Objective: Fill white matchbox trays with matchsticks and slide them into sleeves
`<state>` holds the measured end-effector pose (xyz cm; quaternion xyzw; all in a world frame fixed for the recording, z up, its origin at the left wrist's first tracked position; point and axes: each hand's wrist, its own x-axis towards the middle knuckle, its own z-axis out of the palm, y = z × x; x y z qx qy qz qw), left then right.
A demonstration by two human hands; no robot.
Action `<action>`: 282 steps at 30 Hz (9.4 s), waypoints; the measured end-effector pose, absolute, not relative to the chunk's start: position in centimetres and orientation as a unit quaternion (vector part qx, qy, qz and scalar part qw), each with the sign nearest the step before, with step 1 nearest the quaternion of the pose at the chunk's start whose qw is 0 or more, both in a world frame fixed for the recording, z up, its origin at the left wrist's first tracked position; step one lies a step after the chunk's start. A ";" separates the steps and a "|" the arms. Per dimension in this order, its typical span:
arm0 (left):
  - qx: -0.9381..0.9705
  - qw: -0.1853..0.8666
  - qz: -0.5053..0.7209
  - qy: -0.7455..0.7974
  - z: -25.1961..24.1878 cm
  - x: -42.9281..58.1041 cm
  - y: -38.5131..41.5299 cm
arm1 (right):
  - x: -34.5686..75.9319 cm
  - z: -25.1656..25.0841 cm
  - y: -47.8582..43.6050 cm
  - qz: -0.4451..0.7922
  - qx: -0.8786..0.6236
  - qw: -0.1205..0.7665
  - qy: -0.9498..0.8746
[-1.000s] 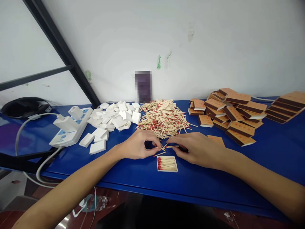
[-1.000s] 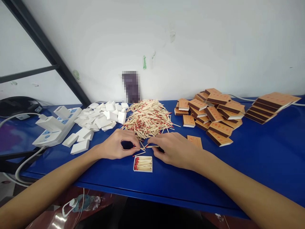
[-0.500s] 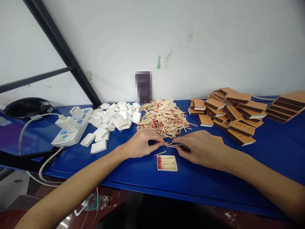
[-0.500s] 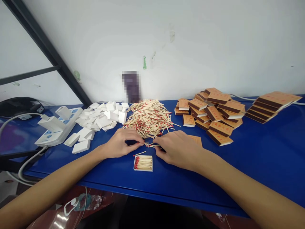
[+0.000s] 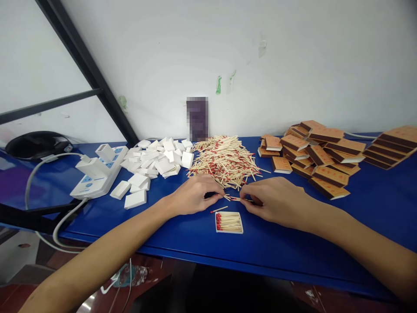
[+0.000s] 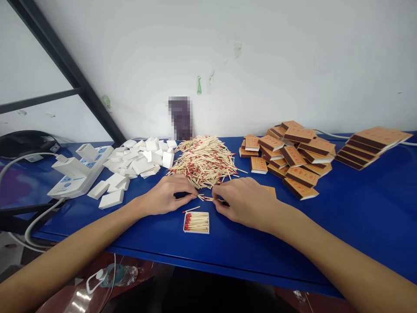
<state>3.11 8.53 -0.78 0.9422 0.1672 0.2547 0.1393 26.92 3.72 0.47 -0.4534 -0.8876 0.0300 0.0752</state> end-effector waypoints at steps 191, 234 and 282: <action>0.972 -0.106 0.010 0.207 0.7 3.4 7.6 | 24.7 -1.3 4.3 0.041 -0.451 0.089 -0.887; 0.968 -0.098 0.001 0.230 0.7 2.9 7.7 | 25.2 -0.8 4.0 0.181 -0.395 0.304 -0.848; 0.963 0.026 -0.008 0.268 1.8 2.6 7.6 | 23.6 -0.4 3.6 0.202 -0.494 0.234 -0.813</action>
